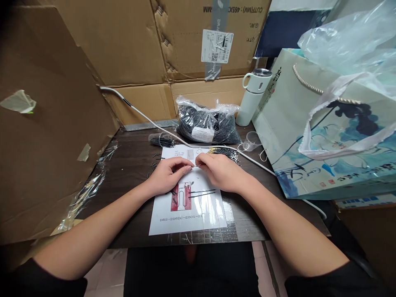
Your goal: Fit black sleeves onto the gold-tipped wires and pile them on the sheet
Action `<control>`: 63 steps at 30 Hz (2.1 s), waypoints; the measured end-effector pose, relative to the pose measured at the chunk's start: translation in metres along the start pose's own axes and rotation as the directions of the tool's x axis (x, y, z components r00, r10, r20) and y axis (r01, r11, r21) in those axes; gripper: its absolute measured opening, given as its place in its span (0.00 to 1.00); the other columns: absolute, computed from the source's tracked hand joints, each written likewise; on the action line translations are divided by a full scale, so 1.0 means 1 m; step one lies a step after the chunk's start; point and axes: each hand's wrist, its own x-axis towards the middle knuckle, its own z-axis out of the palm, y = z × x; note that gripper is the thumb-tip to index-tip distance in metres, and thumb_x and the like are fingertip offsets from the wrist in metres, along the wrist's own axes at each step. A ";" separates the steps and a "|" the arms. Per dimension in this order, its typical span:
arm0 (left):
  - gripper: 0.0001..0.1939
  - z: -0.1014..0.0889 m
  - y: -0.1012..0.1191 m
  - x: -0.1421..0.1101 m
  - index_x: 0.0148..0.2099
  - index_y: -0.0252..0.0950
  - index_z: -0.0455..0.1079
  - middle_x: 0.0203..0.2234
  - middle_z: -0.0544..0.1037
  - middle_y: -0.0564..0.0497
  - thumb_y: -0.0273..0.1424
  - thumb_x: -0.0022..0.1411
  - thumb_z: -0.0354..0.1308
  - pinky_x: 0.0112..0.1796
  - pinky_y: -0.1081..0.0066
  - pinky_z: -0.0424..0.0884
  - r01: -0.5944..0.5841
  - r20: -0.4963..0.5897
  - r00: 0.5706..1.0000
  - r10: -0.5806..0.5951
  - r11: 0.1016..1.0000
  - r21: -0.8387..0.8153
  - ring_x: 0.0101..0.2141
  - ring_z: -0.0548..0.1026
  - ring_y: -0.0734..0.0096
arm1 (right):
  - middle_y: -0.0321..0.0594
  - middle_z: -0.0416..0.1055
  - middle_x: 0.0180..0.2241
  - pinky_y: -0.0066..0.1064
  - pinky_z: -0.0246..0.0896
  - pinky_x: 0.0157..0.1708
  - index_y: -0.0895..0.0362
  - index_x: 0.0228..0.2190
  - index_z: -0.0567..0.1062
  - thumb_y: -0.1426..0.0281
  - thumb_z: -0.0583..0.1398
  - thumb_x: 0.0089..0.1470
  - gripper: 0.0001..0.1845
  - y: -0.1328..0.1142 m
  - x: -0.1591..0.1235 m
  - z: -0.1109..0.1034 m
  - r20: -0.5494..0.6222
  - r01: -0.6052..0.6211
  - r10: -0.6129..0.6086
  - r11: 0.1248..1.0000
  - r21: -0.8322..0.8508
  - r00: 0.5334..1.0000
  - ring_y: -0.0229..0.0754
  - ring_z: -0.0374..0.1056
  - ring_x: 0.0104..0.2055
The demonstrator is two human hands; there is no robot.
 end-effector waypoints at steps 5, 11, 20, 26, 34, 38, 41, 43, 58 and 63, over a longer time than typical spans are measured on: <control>0.12 0.000 0.002 -0.001 0.49 0.37 0.83 0.40 0.84 0.49 0.37 0.73 0.61 0.39 0.68 0.69 -0.050 0.006 0.999 0.049 0.997 0.066 0.34 0.75 0.70 | 0.43 0.77 0.40 0.33 0.60 0.39 0.55 0.45 0.70 0.75 0.55 0.69 0.06 -0.001 0.000 -0.001 0.026 -0.033 0.033 0.999 0.030 0.999 0.43 0.70 0.37; 0.11 0.000 0.005 -0.003 0.48 0.37 0.82 0.41 0.84 0.47 0.34 0.75 0.59 0.43 0.66 0.71 -0.184 0.025 0.983 0.182 0.972 0.146 0.38 0.77 0.69 | 0.39 0.76 0.37 0.32 0.60 0.38 0.54 0.46 0.69 0.76 0.57 0.68 0.07 -0.003 -0.001 0.000 0.032 -0.086 0.083 0.989 0.120 0.996 0.41 0.70 0.35; 0.10 0.002 0.003 -0.005 0.48 0.37 0.81 0.42 0.84 0.47 0.33 0.75 0.59 0.47 0.64 0.72 -0.212 0.051 0.977 0.207 0.969 0.126 0.42 0.79 0.66 | 0.38 0.76 0.38 0.31 0.59 0.37 0.54 0.46 0.69 0.75 0.57 0.68 0.07 -0.003 -0.001 0.005 0.025 -0.066 0.063 0.986 0.156 0.998 0.39 0.68 0.34; 0.10 0.002 0.004 -0.006 0.47 0.37 0.81 0.40 0.84 0.47 0.33 0.75 0.59 0.45 0.65 0.72 -0.202 0.051 0.979 0.197 0.970 0.132 0.40 0.78 0.67 | 0.39 0.75 0.38 0.32 0.59 0.38 0.55 0.45 0.69 0.75 0.57 0.68 0.06 -0.004 0.000 0.006 0.029 -0.060 0.057 0.986 0.158 0.998 0.40 0.67 0.35; 0.10 0.002 0.003 -0.005 0.47 0.38 0.81 0.40 0.84 0.47 0.33 0.75 0.59 0.45 0.65 0.72 -0.203 0.058 0.979 0.197 0.970 0.135 0.40 0.78 0.66 | 0.40 0.77 0.40 0.33 0.59 0.38 0.55 0.46 0.70 0.75 0.57 0.68 0.06 -0.005 0.000 0.007 0.031 -0.061 0.057 0.986 0.152 0.998 0.40 0.68 0.35; 0.10 0.002 0.002 -0.005 0.47 0.37 0.81 0.40 0.84 0.47 0.33 0.75 0.59 0.45 0.65 0.72 -0.208 0.060 0.978 0.202 0.969 0.134 0.40 0.78 0.67 | 0.40 0.77 0.41 0.32 0.58 0.38 0.55 0.46 0.70 0.76 0.57 0.68 0.07 -0.005 0.001 0.007 0.030 -0.057 0.054 0.987 0.151 0.998 0.40 0.68 0.36; 0.10 0.002 0.003 -0.005 0.47 0.37 0.81 0.40 0.84 0.47 0.33 0.75 0.59 0.45 0.65 0.72 -0.212 0.054 0.977 0.207 0.968 0.136 0.40 0.78 0.67 | 0.40 0.77 0.41 0.32 0.59 0.39 0.54 0.46 0.70 0.75 0.57 0.68 0.06 -0.004 0.000 0.008 0.028 -0.050 0.046 0.987 0.155 0.999 0.40 0.68 0.36; 0.11 0.002 0.004 -0.006 0.51 0.36 0.81 0.40 0.84 0.47 0.34 0.74 0.60 0.44 0.65 0.72 -0.208 0.036 0.978 0.205 0.967 0.149 0.38 0.77 0.67 | 0.39 0.76 0.40 0.32 0.59 0.39 0.54 0.46 0.70 0.75 0.57 0.69 0.06 -0.003 0.000 0.008 0.019 -0.045 0.043 0.986 0.159 0.999 0.40 0.68 0.36; 0.06 0.001 0.005 -0.006 0.46 0.37 0.82 0.36 0.85 0.51 0.31 0.71 0.65 0.38 0.71 0.70 -0.234 -0.107 0.961 0.255 0.956 0.179 0.32 0.75 0.74 | 0.35 0.72 0.35 0.32 0.58 0.36 0.55 0.43 0.71 0.74 0.58 0.68 0.04 -0.003 0.001 0.005 -0.074 -0.045 0.063 0.975 0.216 0.995 0.38 0.64 0.33; 0.06 0.001 0.005 -0.006 0.46 0.37 0.83 0.37 0.86 0.50 0.31 0.71 0.65 0.38 0.71 0.71 -0.234 -0.100 0.962 0.253 0.957 0.170 0.32 0.77 0.73 | 0.35 0.72 0.34 0.32 0.58 0.36 0.55 0.43 0.71 0.74 0.58 0.68 0.03 -0.004 0.001 0.005 -0.071 -0.043 0.059 0.976 0.212 0.996 0.38 0.64 0.32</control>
